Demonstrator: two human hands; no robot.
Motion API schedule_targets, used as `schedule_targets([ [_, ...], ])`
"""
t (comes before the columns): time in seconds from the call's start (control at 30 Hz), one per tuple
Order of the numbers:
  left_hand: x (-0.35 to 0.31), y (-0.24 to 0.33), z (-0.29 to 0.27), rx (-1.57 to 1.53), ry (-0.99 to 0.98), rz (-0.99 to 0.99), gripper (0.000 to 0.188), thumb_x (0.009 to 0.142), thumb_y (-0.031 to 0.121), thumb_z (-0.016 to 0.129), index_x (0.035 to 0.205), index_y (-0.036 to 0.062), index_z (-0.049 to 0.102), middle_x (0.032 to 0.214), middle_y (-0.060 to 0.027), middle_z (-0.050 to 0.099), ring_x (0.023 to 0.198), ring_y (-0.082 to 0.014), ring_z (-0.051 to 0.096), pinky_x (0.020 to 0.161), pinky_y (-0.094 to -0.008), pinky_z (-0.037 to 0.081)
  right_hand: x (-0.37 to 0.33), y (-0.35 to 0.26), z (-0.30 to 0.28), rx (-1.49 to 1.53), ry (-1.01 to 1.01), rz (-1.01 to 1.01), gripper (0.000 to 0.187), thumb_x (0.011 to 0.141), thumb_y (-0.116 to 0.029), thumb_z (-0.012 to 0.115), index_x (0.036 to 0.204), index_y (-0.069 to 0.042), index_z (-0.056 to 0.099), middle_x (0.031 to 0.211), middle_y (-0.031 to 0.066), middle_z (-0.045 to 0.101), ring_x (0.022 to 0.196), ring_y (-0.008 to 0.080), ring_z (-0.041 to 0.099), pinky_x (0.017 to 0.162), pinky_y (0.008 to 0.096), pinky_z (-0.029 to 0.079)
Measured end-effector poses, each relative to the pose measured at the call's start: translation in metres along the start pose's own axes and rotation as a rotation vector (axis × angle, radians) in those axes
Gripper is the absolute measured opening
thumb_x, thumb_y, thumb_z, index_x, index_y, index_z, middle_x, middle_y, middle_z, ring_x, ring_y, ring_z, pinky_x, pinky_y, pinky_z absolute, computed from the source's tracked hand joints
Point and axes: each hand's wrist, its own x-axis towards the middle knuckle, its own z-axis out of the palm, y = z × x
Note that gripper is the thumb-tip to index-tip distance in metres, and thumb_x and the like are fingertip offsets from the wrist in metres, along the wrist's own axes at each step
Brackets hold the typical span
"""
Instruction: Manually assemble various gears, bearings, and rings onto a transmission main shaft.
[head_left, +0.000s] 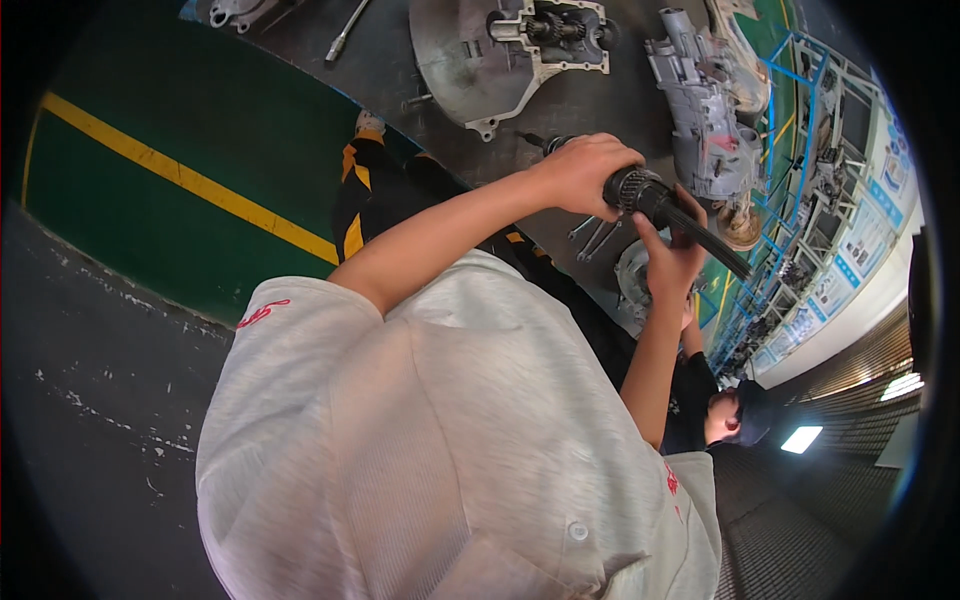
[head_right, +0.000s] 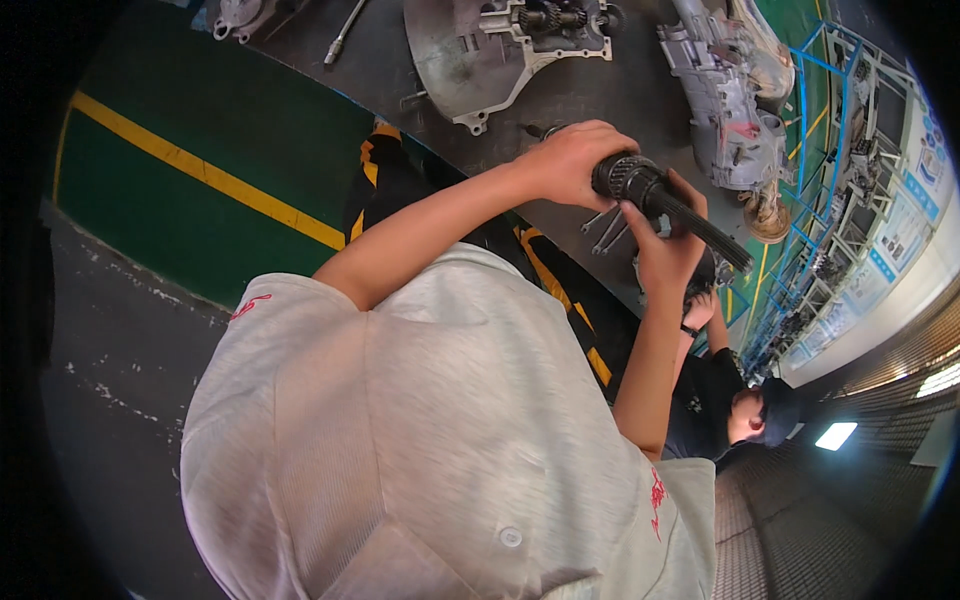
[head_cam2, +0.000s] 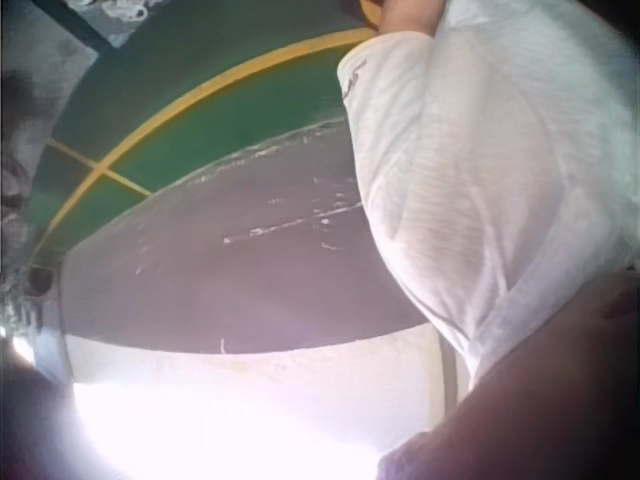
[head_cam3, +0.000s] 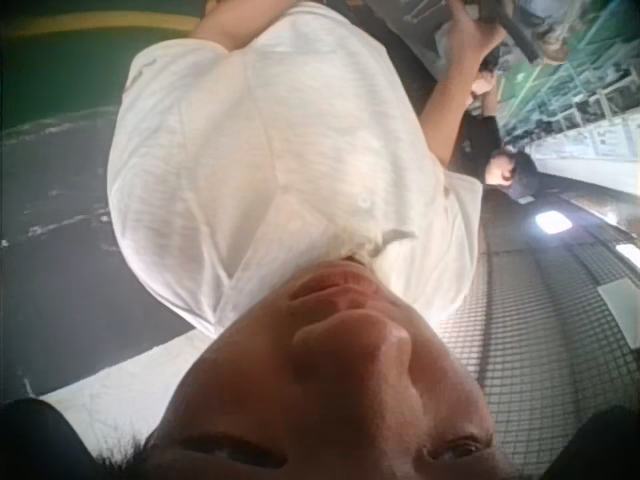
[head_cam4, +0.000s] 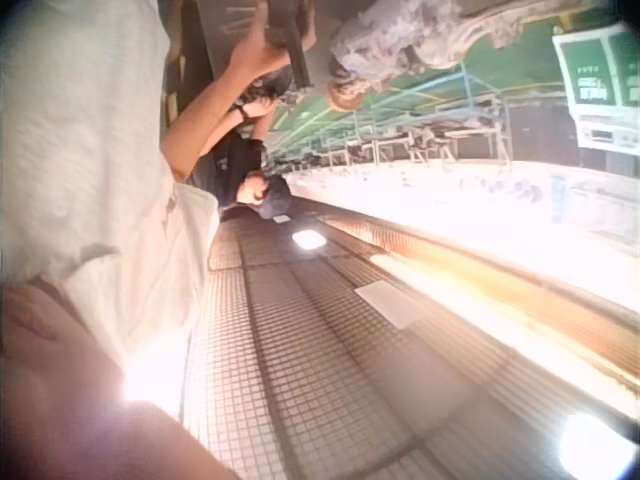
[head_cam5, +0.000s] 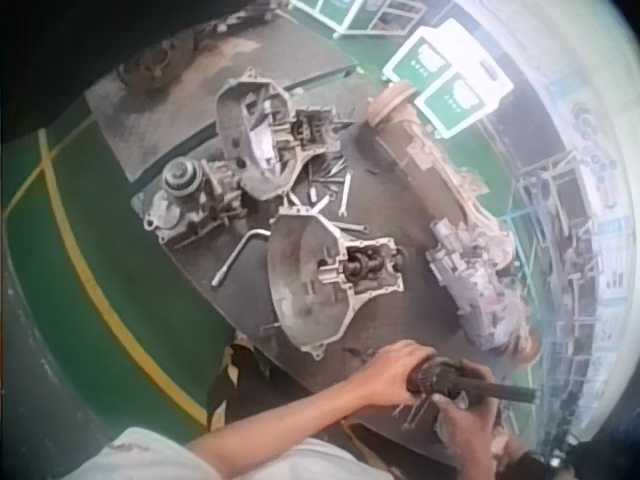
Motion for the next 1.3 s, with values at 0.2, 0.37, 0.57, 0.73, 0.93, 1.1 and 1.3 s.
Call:
schedule_targets([
  [0.2, -0.002, -0.006, 0.007, -0.002, 0.106, 0.043, 0.067, 0.057, 0.026, 0.086, 0.118, 0.0069, 0.066, 0.112, -0.0116, 0.068, 0.113, -0.0327, 0.063, 0.097, -0.0452, 0.051, 0.006, -0.002, -0.012, -0.030, -0.079, 0.030, 0.073, 0.075, 0.012, 0.080, 0.142, 0.004, 0.052, 0.139, 0.0152, 0.059, 0.127, 0.0257, 0.058, 0.112, 0.0390, 0.044],
  [0.37, -0.005, -0.010, 0.023, -0.032, 0.210, 0.090, 0.068, 0.055, 0.029, 0.088, 0.116, 0.0086, 0.066, 0.109, -0.0111, 0.067, 0.111, -0.0314, 0.063, 0.097, -0.0439, 0.050, -0.006, -0.001, -0.013, 0.028, 0.045, 0.111, 0.076, 0.076, 0.013, 0.077, 0.146, 0.005, 0.047, 0.144, 0.0200, 0.056, 0.132, 0.0299, 0.057, 0.116, 0.0430, 0.042],
  [0.57, -0.005, -0.019, 0.044, 0.022, 0.226, 0.114, 0.057, 0.057, 0.028, 0.087, 0.107, 0.0108, 0.066, 0.098, -0.0082, 0.065, 0.101, -0.0284, 0.064, 0.090, -0.0422, 0.049, -0.020, 0.016, -0.018, 0.026, 0.166, 0.156, 0.079, 0.077, 0.009, 0.080, 0.148, 0.005, 0.045, 0.145, 0.0203, 0.056, 0.132, 0.0296, 0.057, 0.114, 0.0424, 0.044],
  [0.73, -0.004, -0.020, 0.062, 0.019, 0.250, 0.118, 0.045, 0.061, 0.023, 0.082, 0.102, 0.0113, 0.066, 0.090, -0.0076, 0.063, 0.096, -0.0280, 0.064, 0.085, -0.0405, 0.047, -0.031, 0.024, -0.026, 0.108, 0.262, 0.204, 0.078, 0.080, 0.009, 0.075, 0.150, 0.005, 0.040, 0.144, 0.0213, 0.055, 0.127, 0.0295, 0.059, 0.111, 0.0425, 0.047],
  [0.93, -0.004, -0.027, 0.077, 0.032, 0.140, 0.114, 0.040, 0.064, 0.016, 0.078, 0.102, 0.0095, 0.068, 0.093, -0.0085, 0.065, 0.100, -0.0283, 0.063, 0.090, -0.0411, 0.048, -0.039, 0.035, -0.025, 0.215, 0.323, 0.237, 0.079, 0.081, 0.001, 0.080, 0.149, 0.005, 0.039, 0.135, 0.0189, 0.058, 0.120, 0.0303, 0.063, 0.107, 0.0433, 0.051],
  [1.1, -0.006, -0.028, 0.087, 0.064, 0.141, 0.122, 0.042, 0.063, 0.019, 0.079, 0.103, 0.0094, 0.068, 0.094, -0.0081, 0.065, 0.101, -0.0272, 0.064, 0.089, -0.0404, 0.048, -0.043, 0.042, -0.032, 0.147, 0.340, 0.260, 0.086, 0.079, -0.009, 0.086, 0.149, 0.004, 0.038, 0.139, 0.0195, 0.056, 0.124, 0.0320, 0.060, 0.110, 0.0460, 0.048],
  [1.3, -0.005, -0.030, 0.088, 0.093, 0.170, 0.123, 0.037, 0.068, 0.019, 0.076, 0.103, 0.0099, 0.068, 0.094, -0.0073, 0.064, 0.101, -0.0268, 0.064, 0.089, -0.0401, 0.049, -0.042, 0.047, -0.035, 0.150, 0.292, 0.234, 0.089, 0.078, -0.016, 0.089, 0.149, 0.002, 0.038, 0.148, 0.0241, 0.049, 0.134, 0.0347, 0.053, 0.115, 0.0501, 0.043],
])
